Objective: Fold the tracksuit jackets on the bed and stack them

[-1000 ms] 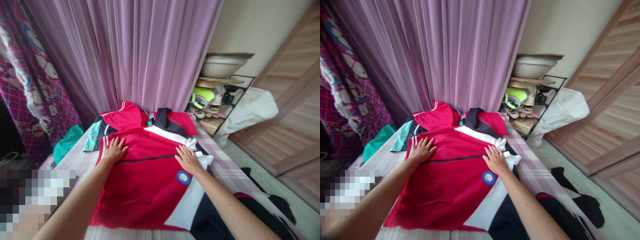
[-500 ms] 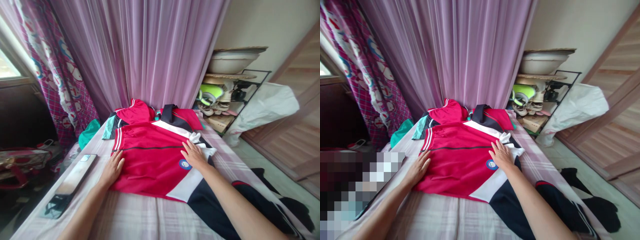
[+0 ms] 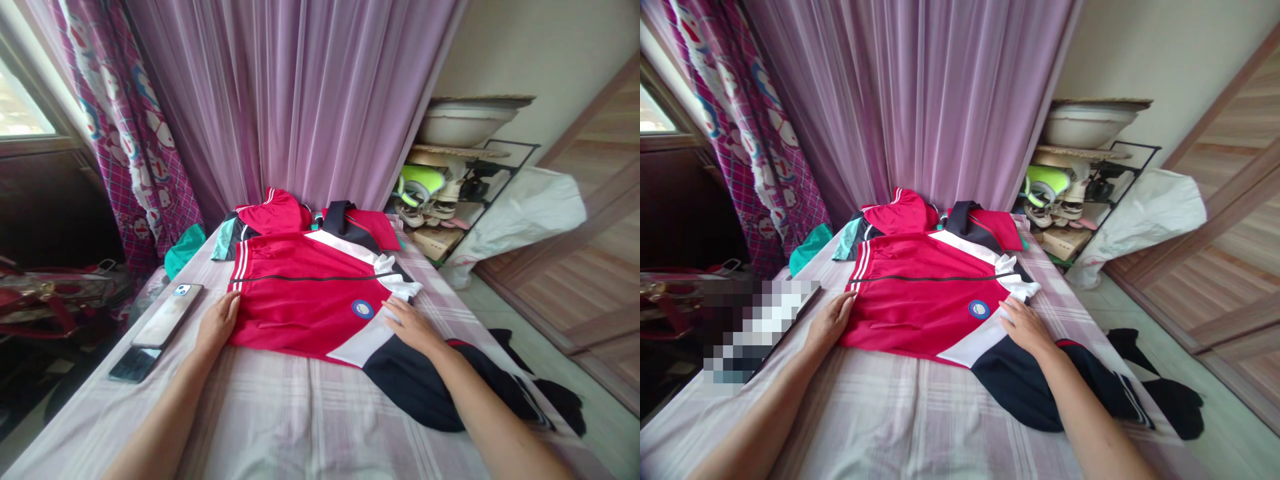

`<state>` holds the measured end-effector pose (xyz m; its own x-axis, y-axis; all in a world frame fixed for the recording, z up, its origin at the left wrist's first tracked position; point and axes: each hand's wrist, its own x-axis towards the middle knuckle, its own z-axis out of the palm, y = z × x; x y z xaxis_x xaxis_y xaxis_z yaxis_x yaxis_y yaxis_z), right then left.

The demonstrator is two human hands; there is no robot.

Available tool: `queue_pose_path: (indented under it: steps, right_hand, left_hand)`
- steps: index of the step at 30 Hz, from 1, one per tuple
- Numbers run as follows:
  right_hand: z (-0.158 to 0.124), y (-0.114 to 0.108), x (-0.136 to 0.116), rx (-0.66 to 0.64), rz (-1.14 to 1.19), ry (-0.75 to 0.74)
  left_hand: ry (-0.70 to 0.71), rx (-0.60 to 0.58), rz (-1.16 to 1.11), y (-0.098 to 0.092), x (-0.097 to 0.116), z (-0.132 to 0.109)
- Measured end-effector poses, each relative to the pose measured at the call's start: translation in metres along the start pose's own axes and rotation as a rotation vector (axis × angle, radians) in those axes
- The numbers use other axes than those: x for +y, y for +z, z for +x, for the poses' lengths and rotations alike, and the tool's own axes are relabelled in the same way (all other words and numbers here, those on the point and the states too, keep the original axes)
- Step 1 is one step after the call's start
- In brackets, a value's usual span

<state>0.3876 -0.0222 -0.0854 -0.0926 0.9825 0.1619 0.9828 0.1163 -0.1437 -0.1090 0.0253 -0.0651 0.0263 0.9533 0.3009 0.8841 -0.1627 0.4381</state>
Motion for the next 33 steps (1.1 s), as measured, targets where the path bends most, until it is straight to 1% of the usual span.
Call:
queue_pose_path:
  steps: [2,4,7,9,11,13,14,16,17,19,21,22,24,26,29,31,33]
  right_hand:
    - [-0.011,-0.005,0.003,0.008,0.059,0.042]
    - [-0.023,-0.012,0.009,0.023,0.113,0.113]
    - [-0.040,-0.030,0.023,0.030,0.188,0.212]
    - [-0.050,-0.045,0.031,0.022,0.214,0.271]
    - [-0.059,-0.059,0.034,0.029,0.217,0.294]
    - [-0.066,-0.072,0.028,0.064,0.219,0.269]
    - [-0.068,-0.077,0.021,0.085,0.227,0.241]
    - [-0.070,-0.085,-0.002,0.113,0.256,0.173]
    - [-0.069,-0.086,-0.018,0.113,0.275,0.125]
    - [-0.065,-0.084,-0.055,0.092,0.313,0.001]
    - [-0.058,-0.075,-0.093,0.033,0.336,-0.167]
    - [-0.054,-0.069,-0.110,-0.001,0.327,-0.223]
    - [-0.046,-0.055,-0.135,-0.048,0.275,-0.268]
    - [-0.042,-0.041,-0.147,-0.060,0.216,-0.253]
    - [-0.042,-0.028,-0.151,-0.026,0.171,-0.243]
    - [-0.045,-0.023,-0.149,0.013,0.167,-0.279]
    - [-0.050,-0.019,-0.147,0.059,0.184,-0.321]
  left_hand:
    - [0.018,-0.003,-0.027,-0.008,-0.005,-0.012]
    - [0.074,-0.028,-0.063,-0.015,-0.010,-0.023]
    - [0.126,-0.059,-0.082,-0.021,-0.015,-0.035]
    - [0.162,-0.052,-0.060,-0.025,-0.012,-0.040]
    - [0.223,-0.005,-0.026,-0.027,-0.005,-0.046]
    - [0.298,0.072,0.006,-0.030,0.004,-0.054]
    - [0.332,0.106,0.021,-0.031,0.009,-0.058]
    - [0.398,0.130,0.048,-0.031,0.018,-0.064]
    - [0.434,0.114,0.058,-0.031,0.022,-0.066]
    - [0.503,0.057,0.077,-0.029,0.026,-0.069]
    - [0.540,0.025,0.093,-0.025,0.026,-0.068]
    - [0.539,0.028,0.101,-0.023,0.025,-0.068]
    - [0.507,0.056,0.121,-0.020,0.021,-0.066]
    - [0.445,0.076,0.146,-0.018,0.017,-0.065]
    - [0.362,0.055,0.166,-0.016,0.008,-0.064]
    - [0.359,0.010,0.148,-0.015,0.001,-0.064]
    - [0.386,-0.036,0.113,-0.015,-0.006,-0.063]
